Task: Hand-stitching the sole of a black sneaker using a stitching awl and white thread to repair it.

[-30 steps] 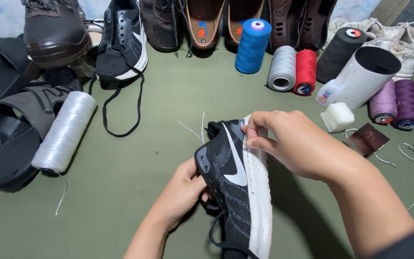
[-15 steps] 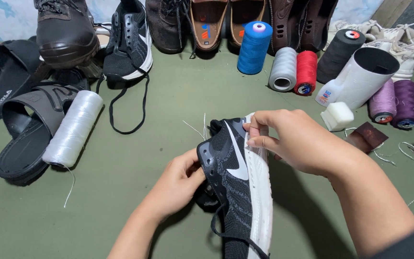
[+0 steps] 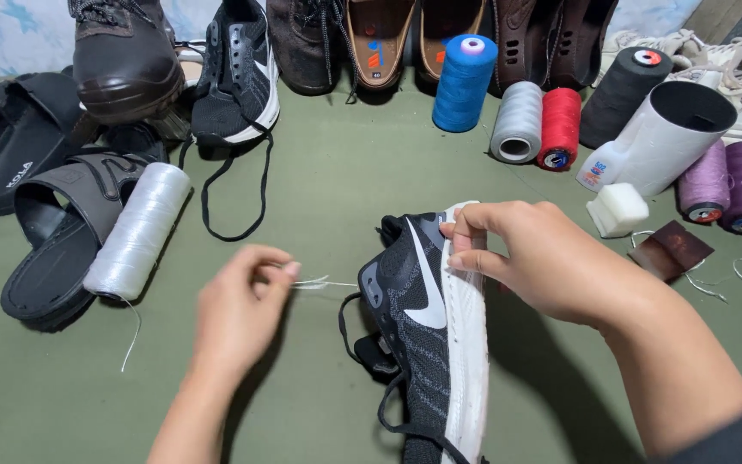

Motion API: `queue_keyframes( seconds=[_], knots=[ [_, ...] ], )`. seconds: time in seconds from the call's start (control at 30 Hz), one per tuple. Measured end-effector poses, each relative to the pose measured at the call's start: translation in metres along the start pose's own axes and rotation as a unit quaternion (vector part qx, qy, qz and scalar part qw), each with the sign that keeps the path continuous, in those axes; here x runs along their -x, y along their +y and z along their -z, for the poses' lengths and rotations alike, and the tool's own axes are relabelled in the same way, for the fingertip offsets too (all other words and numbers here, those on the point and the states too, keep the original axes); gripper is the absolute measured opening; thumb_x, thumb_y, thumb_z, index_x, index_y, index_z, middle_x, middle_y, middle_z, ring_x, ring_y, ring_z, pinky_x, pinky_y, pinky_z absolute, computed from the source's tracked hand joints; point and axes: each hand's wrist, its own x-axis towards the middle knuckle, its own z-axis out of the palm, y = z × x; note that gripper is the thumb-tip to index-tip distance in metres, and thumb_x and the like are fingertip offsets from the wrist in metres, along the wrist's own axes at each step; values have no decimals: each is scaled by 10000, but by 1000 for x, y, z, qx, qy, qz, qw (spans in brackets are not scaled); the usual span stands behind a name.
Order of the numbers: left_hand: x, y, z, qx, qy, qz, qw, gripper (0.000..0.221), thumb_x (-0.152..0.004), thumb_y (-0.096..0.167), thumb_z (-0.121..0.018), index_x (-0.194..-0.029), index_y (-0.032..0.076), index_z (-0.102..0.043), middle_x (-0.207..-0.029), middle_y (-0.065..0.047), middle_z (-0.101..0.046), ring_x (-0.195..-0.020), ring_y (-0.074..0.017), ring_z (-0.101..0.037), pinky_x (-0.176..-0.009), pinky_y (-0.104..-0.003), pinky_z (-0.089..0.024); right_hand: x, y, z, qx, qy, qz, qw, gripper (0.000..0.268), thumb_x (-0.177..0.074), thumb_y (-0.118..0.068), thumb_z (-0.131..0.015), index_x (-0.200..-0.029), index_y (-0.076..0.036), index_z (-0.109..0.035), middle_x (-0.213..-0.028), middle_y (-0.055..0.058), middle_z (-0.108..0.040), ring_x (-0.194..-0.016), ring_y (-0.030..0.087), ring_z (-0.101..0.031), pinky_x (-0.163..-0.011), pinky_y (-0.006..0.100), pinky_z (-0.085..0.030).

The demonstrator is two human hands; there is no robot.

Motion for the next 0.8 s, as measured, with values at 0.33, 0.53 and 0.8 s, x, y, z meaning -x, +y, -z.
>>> queue_keyframes(
  seconds=[0.33, 0.53, 0.8],
  knots=[
    [68, -9, -33, 32, -101, -96, 990, 27, -799, 294, -853, -810, 279, -833, -817, 134, -784, -628, -41, -640, -745, -206, -527, -2, 0, -3, 9, 16, -27, 999, 233, -922, -314, -736, -744, -179, -670, -1021, -153, -868, -1222, 23, -749, -950, 258, -440],
    [76, -30, -60, -68, -139, -305, 940, 551, -655, 11, -736, -1161, 225, -703, -1273, 40, -596, -1186, -226, -517, -983, -455, -448, -3, 11, -6, -31, 25, 2, 999, 226, -883, -312, -755, -721, -177, -673, -1320, -114, -846, -1375, 26, -698, -1001, 276, -448],
    [111, -36, -55, -48, 118, -432, 893, 137, -787, 32, -682, -892, 120, -693, -918, 10, -769, -1058, -166, -727, -1048, -428, -499, -4, 17, -4, -46, 31, 1, 998, 211, -853, -298, -782, -696, -176, -709, -1343, -58, -835, -1423, 4, -659, -1067, 258, -413]
  ],
)
